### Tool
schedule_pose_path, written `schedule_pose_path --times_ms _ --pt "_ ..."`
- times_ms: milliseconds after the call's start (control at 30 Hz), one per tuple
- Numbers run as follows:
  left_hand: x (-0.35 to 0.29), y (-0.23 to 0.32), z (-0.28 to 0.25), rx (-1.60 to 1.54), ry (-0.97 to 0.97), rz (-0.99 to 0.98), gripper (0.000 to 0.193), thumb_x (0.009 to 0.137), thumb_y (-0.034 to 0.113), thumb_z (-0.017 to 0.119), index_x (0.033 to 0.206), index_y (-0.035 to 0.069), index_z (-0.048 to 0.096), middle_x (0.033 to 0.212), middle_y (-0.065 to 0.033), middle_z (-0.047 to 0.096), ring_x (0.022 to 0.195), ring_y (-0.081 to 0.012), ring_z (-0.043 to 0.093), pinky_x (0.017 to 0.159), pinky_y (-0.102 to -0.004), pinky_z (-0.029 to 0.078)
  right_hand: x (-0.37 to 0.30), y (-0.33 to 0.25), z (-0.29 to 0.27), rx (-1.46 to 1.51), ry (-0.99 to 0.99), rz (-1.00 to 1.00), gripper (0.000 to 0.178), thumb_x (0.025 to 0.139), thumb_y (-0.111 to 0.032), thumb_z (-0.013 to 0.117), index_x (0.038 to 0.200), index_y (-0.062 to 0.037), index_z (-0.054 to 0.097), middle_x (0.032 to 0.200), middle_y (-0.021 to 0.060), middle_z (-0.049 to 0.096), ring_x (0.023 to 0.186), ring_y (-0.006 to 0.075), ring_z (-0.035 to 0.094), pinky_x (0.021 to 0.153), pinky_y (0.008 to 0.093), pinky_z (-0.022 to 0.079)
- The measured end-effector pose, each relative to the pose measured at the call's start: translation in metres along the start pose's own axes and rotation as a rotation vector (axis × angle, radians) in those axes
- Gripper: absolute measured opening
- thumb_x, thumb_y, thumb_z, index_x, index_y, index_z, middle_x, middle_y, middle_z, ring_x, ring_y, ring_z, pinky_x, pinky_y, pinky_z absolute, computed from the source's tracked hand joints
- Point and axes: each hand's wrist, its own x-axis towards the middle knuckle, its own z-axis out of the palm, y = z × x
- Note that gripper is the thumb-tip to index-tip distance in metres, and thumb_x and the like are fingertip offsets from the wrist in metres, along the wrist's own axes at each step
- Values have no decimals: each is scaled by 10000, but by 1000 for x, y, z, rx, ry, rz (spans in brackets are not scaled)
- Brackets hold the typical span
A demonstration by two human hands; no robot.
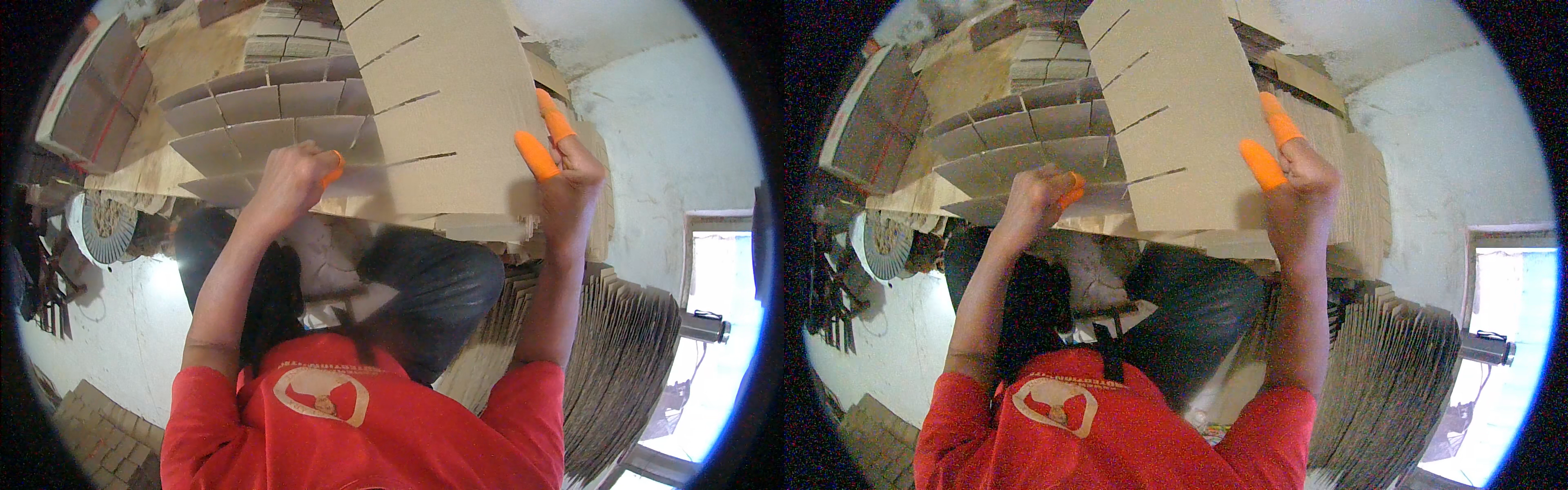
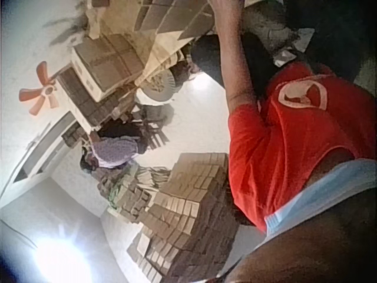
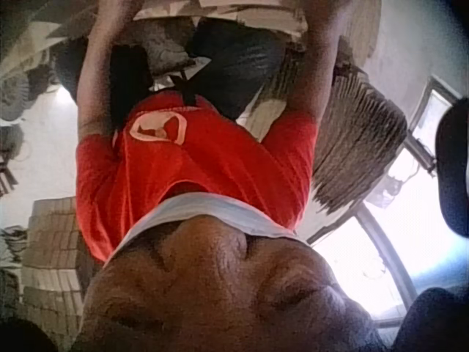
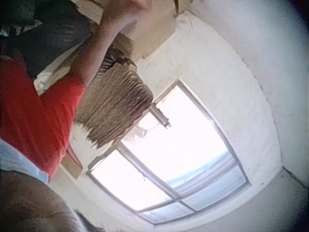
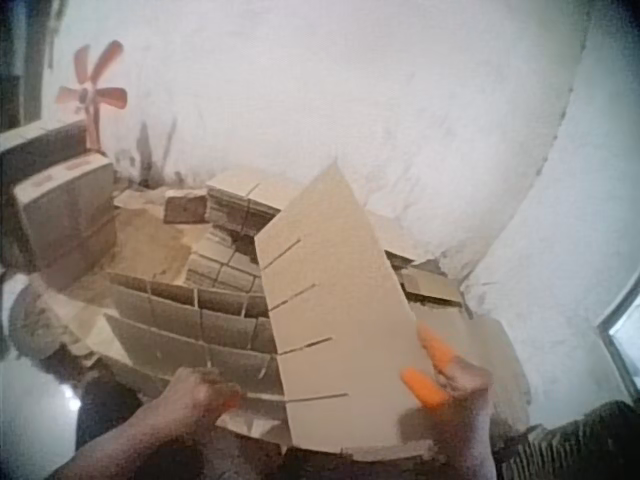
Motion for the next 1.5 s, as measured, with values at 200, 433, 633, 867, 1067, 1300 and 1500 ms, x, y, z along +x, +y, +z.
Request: schedule_pose_path --times_ms 200,433,633,867,1067,1300,1500 --pt "1 -2 3 -43 29 6 114 707 23 607 807 67 640 706 -160 586 677 -364 602 564 -458 461 3 10 10 24 26 -52 490 799 -53 726 1274 -54 605 775 84 640 631 89 446 586 236 414" --pt "2 -2 3 -92 22 -2 131 695 5 605 804 66 646 728 -164 608 699 -360 618 579 -445 476 1 14 17 -23 38 -73 514 785 -79 749 1279 -77 607 643 58 495 567 96 390 516 272 380" --pt "0 -4 1 -38 -9 -5 106 759 112 673 857 72 682 764 -149 649 696 -348 635 583 -427 500 -8 3 22 -92 -70 46 504 800 -70 733 1285 -56 596 642 70 485 570 97 400 510 280 379" --pt "68 -37 -46 263 -1 -92 300 808 313 711 1011 92 708 871 -148 690 787 -326 676 645 -419 531 -17 10 24 -52 -34 46 519 829 -119 721 1323 -79 569 737 -82 358 629 60 309 558 196 298" --pt "133 -124 -37 571 -267 -132 442 735 240 772 1127 92 633 1046 -164 659 991 -338 639 785 -448 529 -20 6 22 -182 -68 76 475 854 -184 706 1306 -95 586 723 202 493 558 85 354 510 271 385" --pt "124 -161 -7 404 -138 -136 318 681 146 775 967 79 653 940 -138 669 895 -329 649 749 -448 520 -19 17 27 -10 -121 23 507 850 -165 709 1334 -115 564 746 191 587 568 81 392 521 282 415" --pt "124 -148 -6 385 -151 -211 198 677 140 743 863 110 680 886 -120 670 875 -323 649 731 -437 514 -4 8 33 -136 -253 -4 525 830 -116 718 1329 -84 560 701 192 582 548 132 455 520 321 427"
